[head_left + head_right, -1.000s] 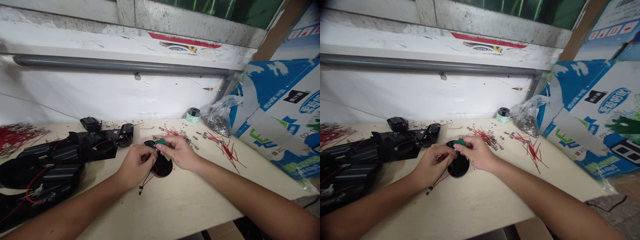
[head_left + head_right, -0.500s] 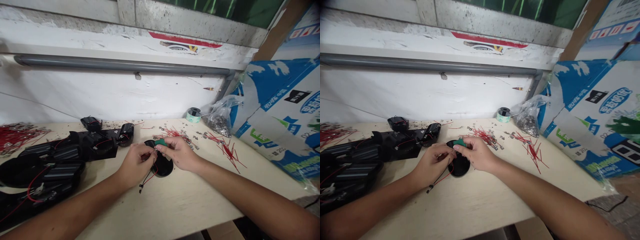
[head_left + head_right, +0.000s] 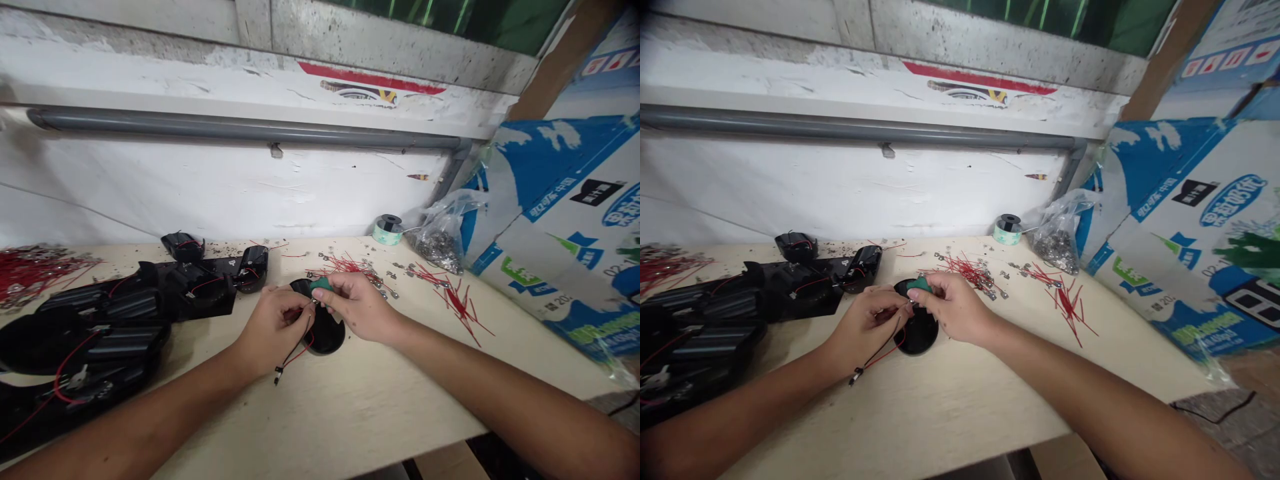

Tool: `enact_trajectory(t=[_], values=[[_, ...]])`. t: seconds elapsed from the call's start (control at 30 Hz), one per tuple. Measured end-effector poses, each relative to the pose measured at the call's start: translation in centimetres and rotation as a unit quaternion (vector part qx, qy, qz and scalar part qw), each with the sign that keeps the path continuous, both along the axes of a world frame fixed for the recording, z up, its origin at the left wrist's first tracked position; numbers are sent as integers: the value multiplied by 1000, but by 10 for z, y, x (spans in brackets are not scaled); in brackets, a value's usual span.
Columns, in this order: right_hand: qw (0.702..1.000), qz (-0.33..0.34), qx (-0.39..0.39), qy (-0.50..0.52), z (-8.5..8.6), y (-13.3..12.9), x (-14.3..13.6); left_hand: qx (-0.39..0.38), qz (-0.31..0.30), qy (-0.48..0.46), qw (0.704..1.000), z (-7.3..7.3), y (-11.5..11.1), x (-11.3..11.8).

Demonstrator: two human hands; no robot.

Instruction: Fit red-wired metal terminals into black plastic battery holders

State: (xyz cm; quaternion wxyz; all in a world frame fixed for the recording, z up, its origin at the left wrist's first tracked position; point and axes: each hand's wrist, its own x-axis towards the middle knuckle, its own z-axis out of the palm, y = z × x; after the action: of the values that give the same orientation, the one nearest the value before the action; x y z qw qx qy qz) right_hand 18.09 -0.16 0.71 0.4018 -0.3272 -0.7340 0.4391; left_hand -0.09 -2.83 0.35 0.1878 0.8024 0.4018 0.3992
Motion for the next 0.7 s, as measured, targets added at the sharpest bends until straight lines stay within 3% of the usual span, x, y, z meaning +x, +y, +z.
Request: enact_trajectory(t=[0.4,0.7], values=[[1000,6,-3,17,3,-3,-2,-15,-23,2,1000,0,1,1],[1000,-5,-12,22,2,-8,-3,-9,-1,28,1000,-1,-2,3]])
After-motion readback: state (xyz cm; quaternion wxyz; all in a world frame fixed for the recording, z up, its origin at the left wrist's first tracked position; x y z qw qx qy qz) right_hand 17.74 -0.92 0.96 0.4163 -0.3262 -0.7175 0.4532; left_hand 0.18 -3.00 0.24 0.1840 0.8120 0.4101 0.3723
